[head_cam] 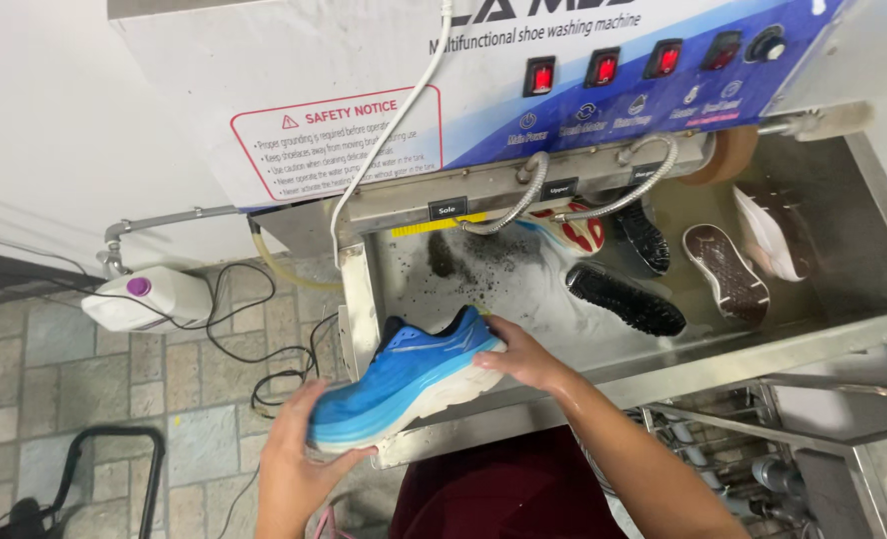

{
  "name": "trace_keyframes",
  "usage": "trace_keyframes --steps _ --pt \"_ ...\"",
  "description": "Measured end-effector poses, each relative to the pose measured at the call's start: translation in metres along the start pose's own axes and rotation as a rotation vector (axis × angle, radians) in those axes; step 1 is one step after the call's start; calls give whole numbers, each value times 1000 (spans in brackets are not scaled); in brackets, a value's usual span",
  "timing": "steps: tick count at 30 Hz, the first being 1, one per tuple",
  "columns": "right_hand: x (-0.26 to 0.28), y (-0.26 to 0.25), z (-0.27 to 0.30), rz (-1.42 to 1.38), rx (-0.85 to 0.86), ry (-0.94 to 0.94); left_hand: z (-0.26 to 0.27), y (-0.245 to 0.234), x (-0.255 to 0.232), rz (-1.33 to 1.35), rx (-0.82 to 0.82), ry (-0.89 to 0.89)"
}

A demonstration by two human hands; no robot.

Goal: The person cleans a blue and white sneaker using a multifunctional shoe washing machine. They scrub the sole and upper with a brush, rinse the shoe with a handheld spray nozzle, and wipe the surface with a cloth. The person handles the shoe one at a time, focusing on different sections of the sole and upper.

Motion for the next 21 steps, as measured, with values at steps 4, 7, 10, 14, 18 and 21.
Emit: trace_keyframes --steps 4,7,10,14,18,21 --pt "35 25 -4 121 72 -45 2 19 -3 -290 224 38" --pt "94 19 11 588 222 -58 15 16 4 -180 103 37" --pt "167 -37 39 803 360 217 27 24 10 -276 55 15" --pt "303 -150 45 549 -226 -310 34 30 9 -308 -2 -93" --pt "388 -218 14 1019 -659 -998 31 42 -6 -344 -24 -165" --pt "408 -229 -8 1564 -788 -1213 30 52 -25 -393 -61 -166"
Point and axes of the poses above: each hand's wrist, its own z-axis away from the middle knuckle, its own y-axis out of the palm, x = y × z, the point moved 5 cm from there along -z, towards the middle knuckle, and after that the axes turned 8 degrees about -y, right-handed, at the moved point
